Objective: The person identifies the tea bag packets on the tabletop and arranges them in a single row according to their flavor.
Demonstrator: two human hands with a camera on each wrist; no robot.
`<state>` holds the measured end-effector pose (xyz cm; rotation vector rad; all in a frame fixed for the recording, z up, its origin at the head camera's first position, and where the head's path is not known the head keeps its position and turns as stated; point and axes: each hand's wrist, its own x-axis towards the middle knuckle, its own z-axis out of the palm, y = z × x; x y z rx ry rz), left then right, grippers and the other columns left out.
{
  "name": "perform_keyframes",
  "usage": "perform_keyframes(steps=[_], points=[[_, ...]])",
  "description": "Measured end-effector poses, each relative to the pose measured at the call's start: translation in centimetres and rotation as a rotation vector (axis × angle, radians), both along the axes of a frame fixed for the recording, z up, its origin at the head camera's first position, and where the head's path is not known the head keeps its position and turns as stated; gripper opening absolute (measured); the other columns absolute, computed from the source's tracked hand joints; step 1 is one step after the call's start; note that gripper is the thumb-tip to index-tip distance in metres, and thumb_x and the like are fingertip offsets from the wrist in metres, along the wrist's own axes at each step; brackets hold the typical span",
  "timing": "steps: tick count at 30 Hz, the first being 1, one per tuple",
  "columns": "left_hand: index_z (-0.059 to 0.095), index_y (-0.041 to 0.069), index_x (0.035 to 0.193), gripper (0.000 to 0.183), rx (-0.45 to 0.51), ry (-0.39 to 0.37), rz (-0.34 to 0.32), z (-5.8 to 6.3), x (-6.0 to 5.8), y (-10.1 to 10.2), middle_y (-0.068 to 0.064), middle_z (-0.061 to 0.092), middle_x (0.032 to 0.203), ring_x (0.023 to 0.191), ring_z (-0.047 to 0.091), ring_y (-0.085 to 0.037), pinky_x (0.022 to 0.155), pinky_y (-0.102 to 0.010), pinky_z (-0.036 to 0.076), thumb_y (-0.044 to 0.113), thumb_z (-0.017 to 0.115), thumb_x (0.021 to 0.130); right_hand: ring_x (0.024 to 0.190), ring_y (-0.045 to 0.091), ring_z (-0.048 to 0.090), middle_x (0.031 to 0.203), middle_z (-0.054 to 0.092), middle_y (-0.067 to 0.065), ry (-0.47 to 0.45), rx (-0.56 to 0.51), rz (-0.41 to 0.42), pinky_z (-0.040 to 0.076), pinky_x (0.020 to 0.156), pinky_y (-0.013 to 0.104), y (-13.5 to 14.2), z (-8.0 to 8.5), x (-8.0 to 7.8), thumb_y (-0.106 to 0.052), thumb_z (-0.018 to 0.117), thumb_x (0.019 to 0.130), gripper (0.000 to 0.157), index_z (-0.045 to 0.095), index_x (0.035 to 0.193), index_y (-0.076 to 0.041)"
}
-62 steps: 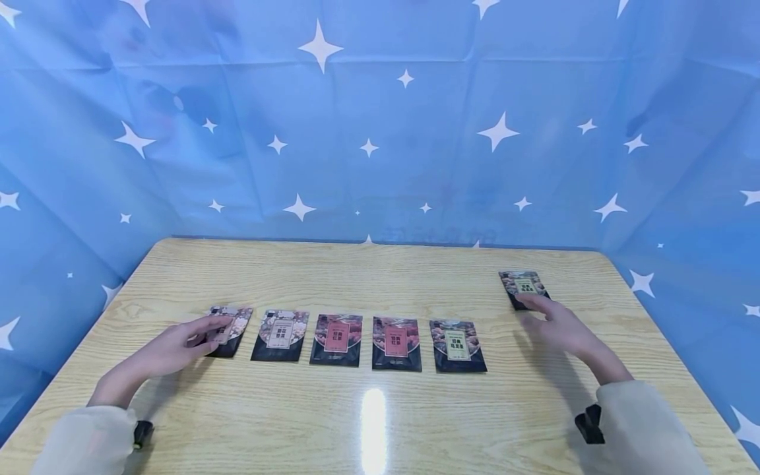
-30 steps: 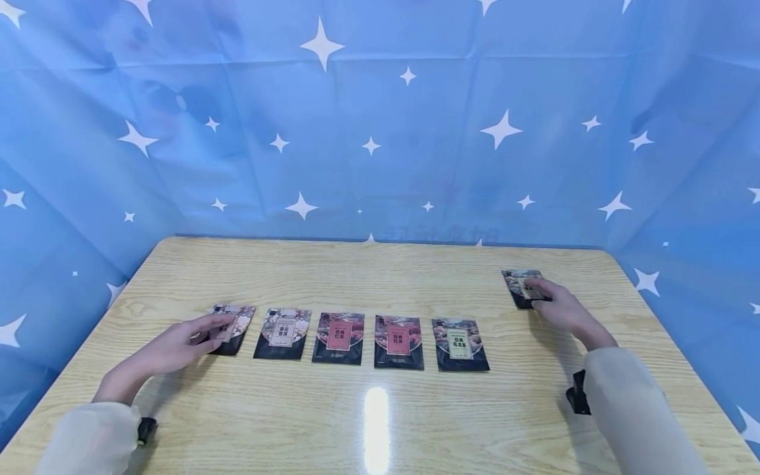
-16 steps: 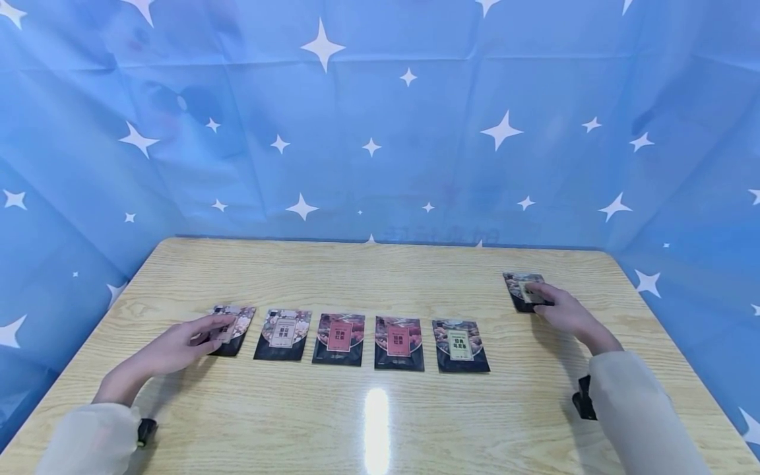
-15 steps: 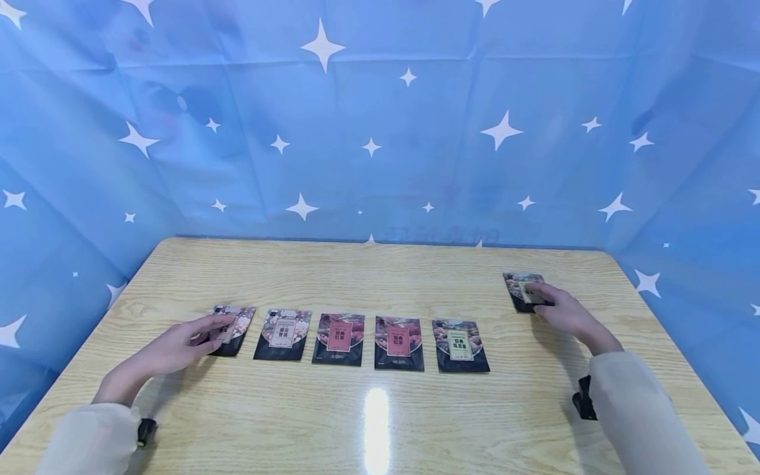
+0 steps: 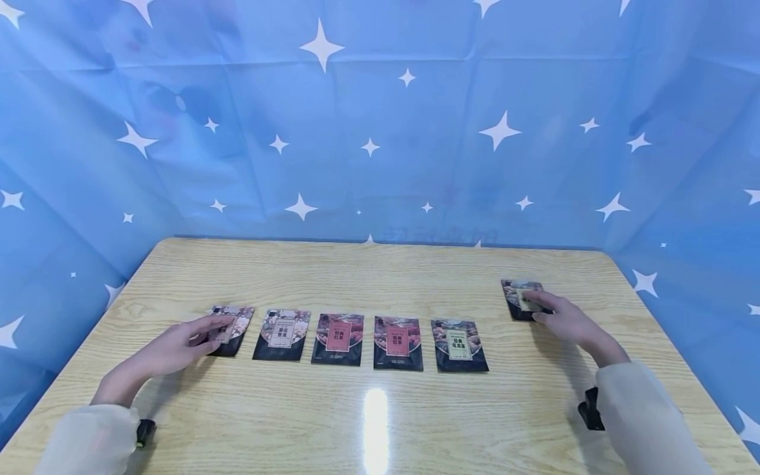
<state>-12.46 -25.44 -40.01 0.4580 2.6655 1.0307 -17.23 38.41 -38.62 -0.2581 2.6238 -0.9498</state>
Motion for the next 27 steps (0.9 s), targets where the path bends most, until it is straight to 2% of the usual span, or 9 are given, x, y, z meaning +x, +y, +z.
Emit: perform_keyframes(steps=[15,27], points=[[0.044,0.001,0.134,0.043,0.008,-0.003,-0.006,0.0,-0.1,0.0,-0.023,0.042,0.134,0.119,0.042,-0.042,0.091,-0.052,0.04,0.009,0.052,0.093,0.119,0.055,0.025,0.133,0.031,0.037,0.078,0.016,0.093,0.032,0.088,0.062,-0.3,0.1,2.7,-0.004,0.046,0.094,0.045,0.035,0.135,0.01],[0.045,0.001,0.133,0.042,0.01,0.001,-0.005,0.3,0.0,0.1,-0.023,0.043,0.133,0.118,0.043,-0.042,0.09,-0.052,0.041,0.009,0.052,0.093,0.119,0.056,0.025,0.134,0.031,0.036,0.122,0.016,0.09,0.03,0.087,0.063,-0.9,-0.2,4.5,-0.004,0.048,0.093,0.043,0.038,0.134,0.008]])
